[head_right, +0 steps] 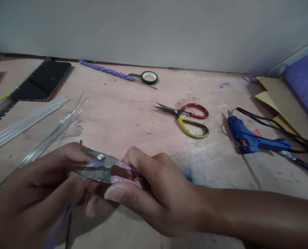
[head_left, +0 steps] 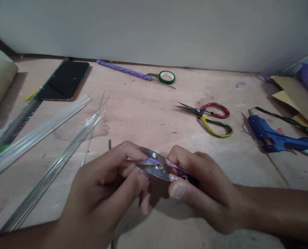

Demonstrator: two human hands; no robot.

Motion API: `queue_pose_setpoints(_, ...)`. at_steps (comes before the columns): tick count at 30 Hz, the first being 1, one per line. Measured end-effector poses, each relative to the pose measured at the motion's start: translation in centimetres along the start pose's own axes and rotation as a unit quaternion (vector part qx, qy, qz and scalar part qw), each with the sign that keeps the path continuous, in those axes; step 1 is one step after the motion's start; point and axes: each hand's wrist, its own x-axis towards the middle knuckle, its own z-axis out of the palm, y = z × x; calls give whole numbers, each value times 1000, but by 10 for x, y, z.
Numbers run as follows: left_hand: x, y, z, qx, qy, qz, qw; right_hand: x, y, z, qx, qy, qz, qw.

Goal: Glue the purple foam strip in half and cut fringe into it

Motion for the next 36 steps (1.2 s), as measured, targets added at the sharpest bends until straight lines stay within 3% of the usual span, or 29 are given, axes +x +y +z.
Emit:
queue_pose_setpoints(6,0,-2,4,-10,-2,0,1000,0,-4,-1,-4,-32,17,999)
queue_pose_setpoints(12,2,0,4,8,-5,-3,1000,1,-4,0,-4,-15,-6,1000)
queue_pose_setpoints(36,0,-5,4,-16,-14,-17,1000,5,-9,-1,-29,0,18,999)
